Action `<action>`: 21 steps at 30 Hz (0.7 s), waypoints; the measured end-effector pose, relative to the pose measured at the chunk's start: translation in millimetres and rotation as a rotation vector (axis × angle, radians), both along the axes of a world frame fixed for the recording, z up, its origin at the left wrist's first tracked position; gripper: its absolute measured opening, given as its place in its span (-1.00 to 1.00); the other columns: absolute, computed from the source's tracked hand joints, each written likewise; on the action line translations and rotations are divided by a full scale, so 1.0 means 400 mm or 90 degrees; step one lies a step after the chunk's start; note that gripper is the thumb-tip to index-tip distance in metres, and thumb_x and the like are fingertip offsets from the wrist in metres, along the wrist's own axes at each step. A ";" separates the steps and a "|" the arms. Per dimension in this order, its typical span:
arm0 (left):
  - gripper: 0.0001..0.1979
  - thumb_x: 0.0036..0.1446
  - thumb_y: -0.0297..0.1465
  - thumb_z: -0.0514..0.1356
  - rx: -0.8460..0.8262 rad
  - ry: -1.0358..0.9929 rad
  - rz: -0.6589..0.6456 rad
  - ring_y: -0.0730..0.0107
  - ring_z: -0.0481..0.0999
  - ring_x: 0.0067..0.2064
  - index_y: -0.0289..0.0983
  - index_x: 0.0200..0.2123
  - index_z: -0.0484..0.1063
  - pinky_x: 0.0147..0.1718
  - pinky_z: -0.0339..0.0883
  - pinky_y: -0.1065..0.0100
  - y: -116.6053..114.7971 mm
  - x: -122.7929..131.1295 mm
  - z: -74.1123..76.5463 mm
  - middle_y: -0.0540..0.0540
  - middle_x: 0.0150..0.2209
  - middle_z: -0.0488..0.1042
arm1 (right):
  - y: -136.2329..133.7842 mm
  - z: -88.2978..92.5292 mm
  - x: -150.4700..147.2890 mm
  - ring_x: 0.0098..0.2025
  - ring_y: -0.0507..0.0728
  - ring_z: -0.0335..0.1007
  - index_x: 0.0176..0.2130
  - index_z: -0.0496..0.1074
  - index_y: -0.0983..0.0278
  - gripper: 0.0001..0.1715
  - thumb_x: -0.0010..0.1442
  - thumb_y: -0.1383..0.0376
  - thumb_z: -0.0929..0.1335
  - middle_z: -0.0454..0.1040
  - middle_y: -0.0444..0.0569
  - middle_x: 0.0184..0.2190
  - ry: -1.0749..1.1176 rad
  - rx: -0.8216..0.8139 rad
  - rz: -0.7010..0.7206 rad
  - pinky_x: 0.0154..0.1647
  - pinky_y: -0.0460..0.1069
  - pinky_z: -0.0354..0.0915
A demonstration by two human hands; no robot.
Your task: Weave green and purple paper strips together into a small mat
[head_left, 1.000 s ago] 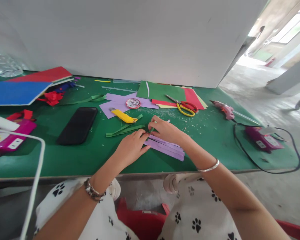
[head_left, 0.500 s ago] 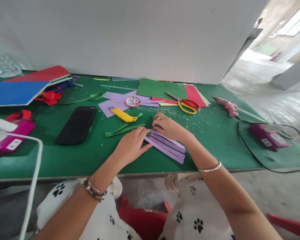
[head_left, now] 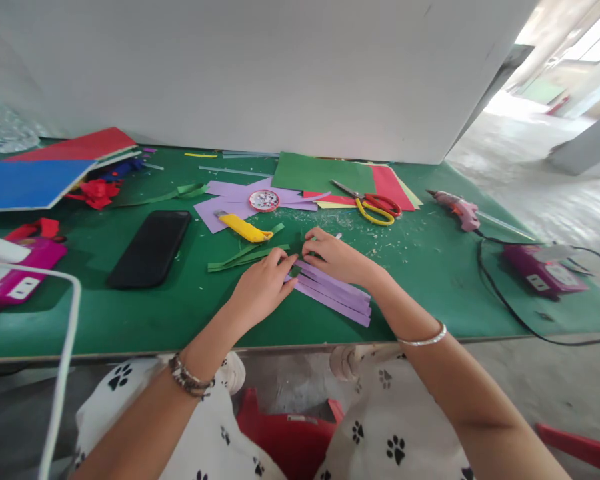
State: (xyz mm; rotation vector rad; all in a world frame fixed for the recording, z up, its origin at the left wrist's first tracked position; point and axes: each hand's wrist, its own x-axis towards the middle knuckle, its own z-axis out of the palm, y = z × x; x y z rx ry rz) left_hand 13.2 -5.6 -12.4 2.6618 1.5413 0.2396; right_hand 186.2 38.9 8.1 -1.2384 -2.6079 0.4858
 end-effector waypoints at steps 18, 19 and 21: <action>-0.69 0.09 -0.45 0.12 -0.046 -0.155 -0.019 0.31 0.49 -0.24 -0.30 -0.05 0.29 -0.33 0.38 0.34 0.007 0.000 -0.008 -0.14 -0.10 0.37 | 0.010 -0.017 -0.005 -0.41 -0.04 0.18 -0.41 0.37 0.35 -0.89 0.13 0.42 0.27 0.24 -0.02 -0.25 0.071 -0.021 -0.038 -0.29 -0.05 0.19; -0.70 0.09 -0.46 0.12 -0.048 -0.172 -0.021 0.33 0.48 -0.26 -0.30 -0.06 0.30 -0.34 0.38 0.35 0.008 0.000 -0.009 -0.14 -0.11 0.38 | 0.012 -0.019 -0.005 -0.42 -0.05 0.18 -0.41 0.37 0.35 -0.90 0.13 0.41 0.27 0.24 -0.02 -0.24 0.076 -0.022 -0.039 -0.29 -0.06 0.19; -0.70 0.08 -0.47 0.12 -0.048 -0.198 -0.025 0.35 0.48 -0.28 -0.30 -0.07 0.30 -0.33 0.38 0.34 0.009 -0.001 -0.010 -0.14 -0.13 0.38 | 0.015 -0.024 -0.006 -0.40 -0.04 0.18 -0.42 0.37 0.34 -0.91 0.12 0.41 0.28 0.22 -0.04 -0.25 0.092 -0.023 -0.041 -0.28 -0.06 0.19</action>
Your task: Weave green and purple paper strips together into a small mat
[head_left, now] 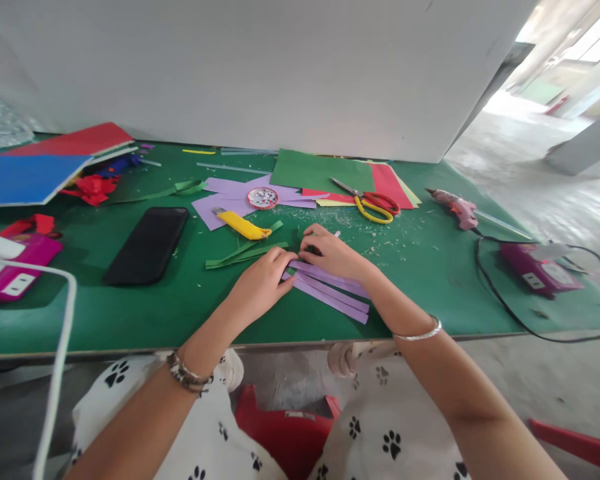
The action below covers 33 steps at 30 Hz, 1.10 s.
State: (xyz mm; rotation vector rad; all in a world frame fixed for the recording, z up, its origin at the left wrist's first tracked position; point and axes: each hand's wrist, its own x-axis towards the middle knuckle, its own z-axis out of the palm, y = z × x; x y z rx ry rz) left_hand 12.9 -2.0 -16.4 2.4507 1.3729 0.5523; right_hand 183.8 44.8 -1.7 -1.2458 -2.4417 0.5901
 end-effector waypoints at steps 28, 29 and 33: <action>-0.77 0.14 -0.48 0.06 0.061 0.074 -0.046 0.26 0.44 -0.10 -0.34 -0.13 0.38 -0.17 0.38 0.28 -0.004 -0.006 0.003 -0.17 -0.14 0.40 | 0.013 -0.011 -0.002 -0.40 -0.02 0.19 -0.39 0.33 0.32 -0.95 0.05 0.44 0.30 0.21 -0.07 -0.32 0.038 -0.016 -0.020 -0.32 -0.06 0.21; -0.76 0.14 -0.48 0.05 0.070 0.082 -0.050 0.25 0.43 -0.09 -0.33 -0.12 0.38 -0.16 0.38 0.28 -0.005 -0.008 0.002 -0.18 -0.13 0.40 | 0.012 -0.010 0.001 -0.41 -0.02 0.19 -0.36 0.33 0.32 -0.94 0.05 0.43 0.30 0.22 -0.07 -0.31 0.040 -0.018 -0.025 -0.32 -0.06 0.21; -0.71 0.16 -0.50 -0.01 0.099 0.098 -0.081 0.24 0.41 -0.06 -0.30 -0.07 0.35 -0.12 0.37 0.22 -0.010 -0.018 0.001 -0.18 -0.09 0.39 | -0.006 0.007 0.015 -0.47 -0.05 0.21 -0.15 0.26 0.31 -0.73 0.09 0.39 0.27 0.25 0.00 -0.19 0.064 0.007 -0.085 -0.31 -0.03 0.23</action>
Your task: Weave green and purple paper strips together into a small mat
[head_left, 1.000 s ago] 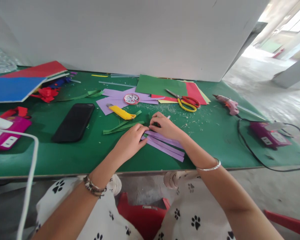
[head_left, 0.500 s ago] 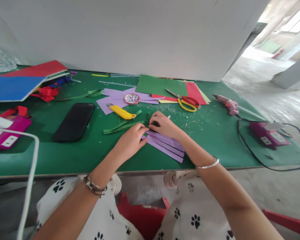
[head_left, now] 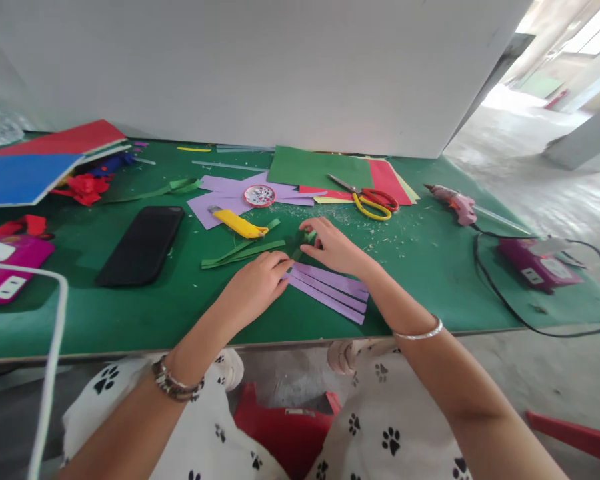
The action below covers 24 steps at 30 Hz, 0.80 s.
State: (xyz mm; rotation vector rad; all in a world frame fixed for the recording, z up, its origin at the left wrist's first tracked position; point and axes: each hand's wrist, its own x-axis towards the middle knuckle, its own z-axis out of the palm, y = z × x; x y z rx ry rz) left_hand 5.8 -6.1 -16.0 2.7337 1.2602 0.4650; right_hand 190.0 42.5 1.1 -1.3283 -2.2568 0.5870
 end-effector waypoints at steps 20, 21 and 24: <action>-0.74 0.14 -0.46 0.04 -0.070 -0.040 0.003 0.30 0.45 -0.19 -0.26 -0.09 0.35 -0.29 0.39 0.32 -0.066 -0.012 0.015 -0.11 -0.24 0.43 | -0.117 0.046 0.022 -0.18 0.11 0.35 -0.08 0.34 0.23 -0.68 0.13 0.41 0.28 0.35 0.00 -0.14 -0.200 -0.038 0.099 -0.19 0.01 0.27; -0.74 0.13 -0.46 0.06 -0.081 -0.048 0.002 0.31 0.46 -0.21 -0.26 -0.09 0.34 -0.29 0.39 0.33 -0.068 -0.010 0.017 -0.11 -0.24 0.44 | -0.117 0.048 0.025 -0.18 0.11 0.35 -0.08 0.35 0.23 -0.68 0.14 0.43 0.27 0.35 0.00 -0.15 -0.208 -0.045 0.107 -0.18 0.01 0.27; -0.75 0.11 -0.45 0.10 -0.135 -0.079 0.003 0.35 0.47 -0.27 -0.27 -0.10 0.35 -0.32 0.38 0.35 -0.067 -0.009 0.022 -0.07 -0.29 0.45 | -0.119 0.049 0.034 -0.17 0.11 0.34 -0.11 0.36 0.24 -0.68 0.14 0.47 0.24 0.35 0.02 -0.16 -0.221 -0.048 0.132 -0.14 0.03 0.28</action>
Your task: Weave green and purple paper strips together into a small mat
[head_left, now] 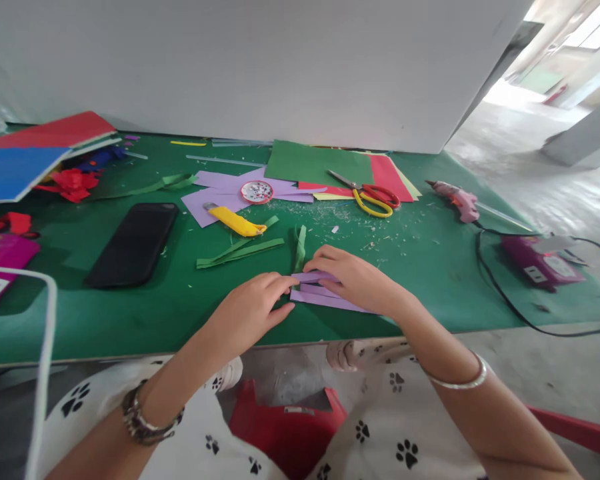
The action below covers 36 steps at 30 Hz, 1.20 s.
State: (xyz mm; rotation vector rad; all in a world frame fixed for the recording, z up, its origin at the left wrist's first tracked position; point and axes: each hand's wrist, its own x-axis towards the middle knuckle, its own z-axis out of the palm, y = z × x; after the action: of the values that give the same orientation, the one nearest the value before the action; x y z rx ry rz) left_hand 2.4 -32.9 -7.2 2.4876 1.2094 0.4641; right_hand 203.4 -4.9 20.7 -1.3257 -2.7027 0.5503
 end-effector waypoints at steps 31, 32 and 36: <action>-0.54 0.28 -0.26 -0.20 0.074 0.194 -0.018 0.20 -0.07 0.28 -0.24 0.19 0.09 0.18 -0.06 0.00 0.037 0.029 -0.028 -0.08 0.28 -0.02 | -0.011 -0.051 -0.004 -0.25 0.04 0.30 -0.21 0.39 0.32 -0.77 0.21 0.42 0.19 0.32 0.00 -0.27 0.142 0.000 0.009 -0.17 -0.03 0.26; -0.55 0.28 -0.28 -0.19 0.073 0.196 -0.013 0.19 -0.07 0.28 -0.24 0.19 0.09 0.18 -0.05 0.00 0.038 0.032 -0.027 -0.08 0.28 -0.03 | -0.011 -0.051 -0.005 -0.24 0.04 0.30 -0.21 0.39 0.32 -0.77 0.20 0.43 0.19 0.33 0.00 -0.27 0.139 0.002 0.007 -0.17 -0.04 0.26; -0.55 0.27 -0.30 -0.14 0.045 0.214 0.007 0.15 -0.08 0.28 -0.23 0.20 0.08 0.17 -0.05 -0.02 0.041 0.037 -0.021 -0.10 0.28 -0.04 | -0.010 -0.052 -0.006 -0.24 0.03 0.31 -0.19 0.39 0.32 -0.77 0.19 0.44 0.20 0.34 -0.01 -0.27 0.135 0.008 -0.007 -0.19 -0.06 0.25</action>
State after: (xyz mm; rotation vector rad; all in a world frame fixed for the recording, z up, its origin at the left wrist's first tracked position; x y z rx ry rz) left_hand 17.0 -16.5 -15.6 2.6967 1.3482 0.0928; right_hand 200.9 -9.0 0.1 -1.2037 -2.5232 0.6327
